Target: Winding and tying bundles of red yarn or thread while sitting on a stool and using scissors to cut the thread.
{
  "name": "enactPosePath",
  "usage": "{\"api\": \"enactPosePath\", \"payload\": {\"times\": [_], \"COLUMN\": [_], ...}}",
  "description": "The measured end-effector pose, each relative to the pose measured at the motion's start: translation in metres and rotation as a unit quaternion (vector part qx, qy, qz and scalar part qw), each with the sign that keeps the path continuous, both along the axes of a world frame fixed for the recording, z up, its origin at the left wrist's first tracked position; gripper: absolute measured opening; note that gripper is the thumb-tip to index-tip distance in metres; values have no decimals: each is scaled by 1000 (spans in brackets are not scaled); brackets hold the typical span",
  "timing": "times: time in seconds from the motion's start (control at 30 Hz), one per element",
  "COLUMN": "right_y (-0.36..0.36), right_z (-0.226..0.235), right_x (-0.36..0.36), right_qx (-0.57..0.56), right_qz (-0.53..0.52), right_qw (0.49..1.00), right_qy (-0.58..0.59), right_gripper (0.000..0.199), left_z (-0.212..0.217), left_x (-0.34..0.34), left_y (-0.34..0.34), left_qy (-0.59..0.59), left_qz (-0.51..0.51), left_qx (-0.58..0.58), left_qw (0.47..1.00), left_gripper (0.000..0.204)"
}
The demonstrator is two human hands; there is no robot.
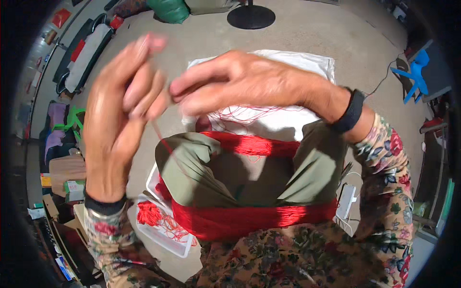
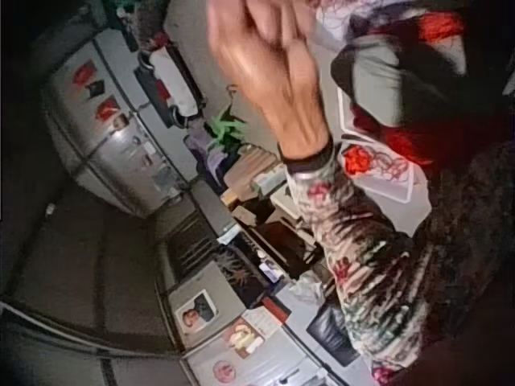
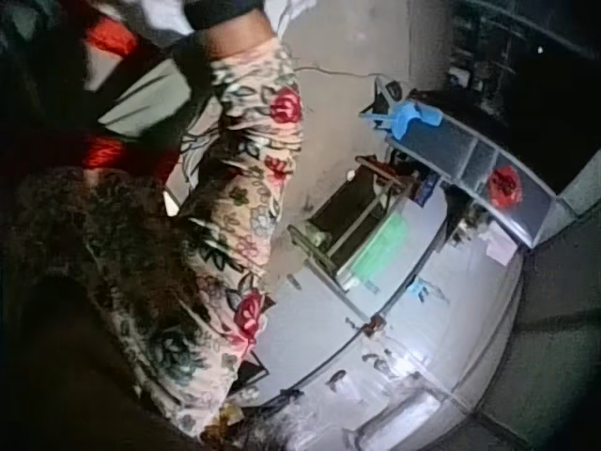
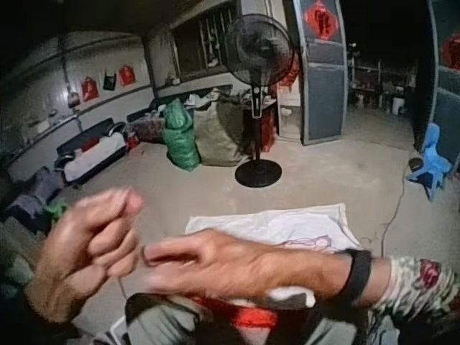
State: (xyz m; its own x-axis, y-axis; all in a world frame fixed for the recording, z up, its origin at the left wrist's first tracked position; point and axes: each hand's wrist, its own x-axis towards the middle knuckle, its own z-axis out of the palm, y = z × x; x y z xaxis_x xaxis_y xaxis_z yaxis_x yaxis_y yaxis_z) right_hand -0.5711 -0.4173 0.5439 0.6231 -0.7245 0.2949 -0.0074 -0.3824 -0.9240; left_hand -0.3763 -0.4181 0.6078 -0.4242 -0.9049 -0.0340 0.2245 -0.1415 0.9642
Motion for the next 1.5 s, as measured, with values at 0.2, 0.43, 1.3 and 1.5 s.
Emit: {"api": "enactPosePath", "payload": {"times": [0.2, 0.43, 1.3, 1.5], "right_y": [49, 131, -83, -63], "right_z": [12, -62, -182, -262], "right_x": [-40, -310, -419, -455], "right_qx": [343, 343, 266, 255], "right_qz": [43, -338, -620, -603], "right_qw": [926, 867, 666, 753], "right_qy": [-153, 130, -318, 68], "right_gripper": [28, 29, 23, 33], "left_z": [23, -59, -115, -133], "left_x": [-7, 149, 230, 328], "left_y": [-40, -168, -121, -30], "left_qy": [67, -19, -597, -522], "left_qz": [-26, 331, 82, 137], "left_qx": [-103, -4, -55, 83], "left_qw": [992, 944, 796, 838], "left_gripper": [25, 20, 31, 37]}}
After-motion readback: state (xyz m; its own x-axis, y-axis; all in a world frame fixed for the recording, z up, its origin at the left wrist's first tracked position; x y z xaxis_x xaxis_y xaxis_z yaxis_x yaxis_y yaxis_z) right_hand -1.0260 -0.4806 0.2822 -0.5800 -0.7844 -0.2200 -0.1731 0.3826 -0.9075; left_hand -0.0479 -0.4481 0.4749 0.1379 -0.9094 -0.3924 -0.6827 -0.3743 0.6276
